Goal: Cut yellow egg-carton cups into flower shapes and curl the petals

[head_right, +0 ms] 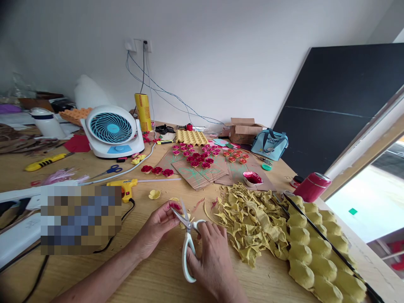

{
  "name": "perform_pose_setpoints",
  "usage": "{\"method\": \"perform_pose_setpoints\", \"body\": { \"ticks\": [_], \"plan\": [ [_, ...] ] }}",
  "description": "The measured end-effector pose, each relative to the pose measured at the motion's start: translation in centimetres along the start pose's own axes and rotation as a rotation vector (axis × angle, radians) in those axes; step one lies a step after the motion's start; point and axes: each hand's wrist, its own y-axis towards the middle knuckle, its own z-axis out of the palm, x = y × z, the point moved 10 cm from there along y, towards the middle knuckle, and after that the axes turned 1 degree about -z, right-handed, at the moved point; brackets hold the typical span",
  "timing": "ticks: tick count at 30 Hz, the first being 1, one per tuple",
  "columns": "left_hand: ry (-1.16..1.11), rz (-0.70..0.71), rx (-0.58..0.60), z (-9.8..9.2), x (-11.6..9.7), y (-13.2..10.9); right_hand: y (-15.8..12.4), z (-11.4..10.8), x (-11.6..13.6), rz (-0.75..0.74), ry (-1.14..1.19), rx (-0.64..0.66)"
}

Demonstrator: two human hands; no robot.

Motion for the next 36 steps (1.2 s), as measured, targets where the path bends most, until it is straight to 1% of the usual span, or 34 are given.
{"method": "perform_pose_setpoints", "body": {
  "ticks": [5, 11, 19, 29, 32, 36],
  "plan": [
    [0.011, -0.001, 0.002, 0.2, -0.2, -0.2, -0.1, -0.3, 0.4, -0.028, -0.019, -0.015],
    [0.02, -0.004, 0.006, 0.4, -0.3, -0.2, -0.1, -0.2, 0.3, -0.031, -0.021, -0.025],
    [0.007, -0.004, 0.024, 0.6, -0.2, -0.3, -0.1, -0.6, 0.8, -0.027, 0.021, -0.007],
    [-0.033, 0.007, 0.047, 0.6, -0.1, -0.3, -0.3, 0.2, 0.7, -0.025, 0.101, 0.032],
    [-0.028, 0.013, 0.05, 0.7, -0.3, -0.3, -0.4, 0.3, 0.9, -0.02, 0.127, 0.039],
    [0.018, 0.035, 0.059, 0.9, -1.3, -0.4, -0.4, 0.4, 0.9, -0.02, 0.139, 0.053]
  ]
}}
